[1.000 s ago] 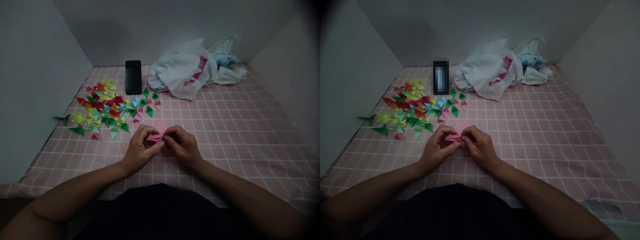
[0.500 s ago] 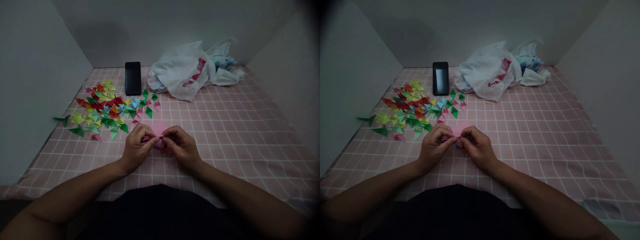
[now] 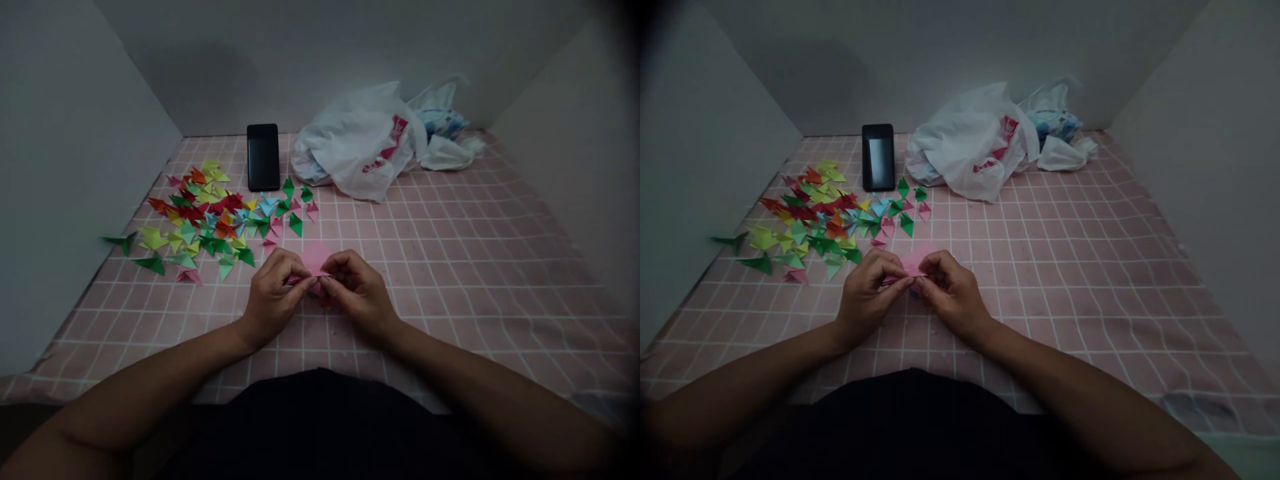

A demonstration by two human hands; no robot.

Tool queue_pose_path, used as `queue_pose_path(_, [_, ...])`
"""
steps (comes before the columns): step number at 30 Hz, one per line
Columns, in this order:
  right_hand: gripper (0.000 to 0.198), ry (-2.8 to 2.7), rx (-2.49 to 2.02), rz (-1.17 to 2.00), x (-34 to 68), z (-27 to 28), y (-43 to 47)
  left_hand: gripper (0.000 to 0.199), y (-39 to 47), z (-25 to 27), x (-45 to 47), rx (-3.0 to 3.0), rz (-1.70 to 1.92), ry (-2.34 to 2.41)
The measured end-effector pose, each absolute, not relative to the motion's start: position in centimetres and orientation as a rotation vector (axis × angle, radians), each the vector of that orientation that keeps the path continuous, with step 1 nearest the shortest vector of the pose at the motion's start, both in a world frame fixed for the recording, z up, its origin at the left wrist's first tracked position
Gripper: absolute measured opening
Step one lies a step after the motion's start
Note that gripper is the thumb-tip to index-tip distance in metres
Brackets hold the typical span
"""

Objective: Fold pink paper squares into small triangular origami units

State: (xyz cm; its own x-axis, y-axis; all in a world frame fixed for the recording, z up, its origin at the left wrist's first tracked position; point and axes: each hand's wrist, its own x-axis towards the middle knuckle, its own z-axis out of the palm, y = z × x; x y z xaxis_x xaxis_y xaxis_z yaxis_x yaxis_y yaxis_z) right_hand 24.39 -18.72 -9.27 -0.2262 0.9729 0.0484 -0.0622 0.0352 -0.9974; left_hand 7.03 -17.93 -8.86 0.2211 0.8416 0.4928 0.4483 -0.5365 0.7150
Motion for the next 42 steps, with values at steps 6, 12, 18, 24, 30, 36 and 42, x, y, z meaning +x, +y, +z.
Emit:
queue_pose_path(6, [0.014,-1.324,-1.054,1.419,24.35,-8.95,-18.74,0.011,-18.13,-8.55,7.15,2.024,1.228,1.178])
queue_pose_path(12, [0.017,-1.268,-1.021,1.448,24.17,-9.11,-18.66,0.01,-18.46,-8.82,7.35,1.669,1.109,1.216])
queue_pose_path(18, [0.017,-1.289,-0.99,1.454,24.16,-9.33,-18.5,0.016,-18.38,-8.93,7.73,1.304,1.012,1.181])
queue_pose_path(24, [0.019,-1.339,-0.999,1.413,24.21,-9.34,-18.46,0.016,-18.22,-9.03,7.83,1.211,0.972,1.18])
queue_pose_path(30, [0.02,-1.424,-1.019,1.339,24.25,-9.6,-18.5,0.012,-18.45,-8.89,7.97,1.277,0.975,1.199])
queue_pose_path(36, [0.02,-1.525,-1.035,1.218,24.37,-9.6,-18.77,0.011,-18.87,-8.73,7.88,1.443,0.982,1.193])
queue_pose_path(42, [0.028,-1.674,-0.999,1.018,24.61,-9.04,-18.8,0.004,-18.69,-8.44,7.34,1.933,1.09,1.266])
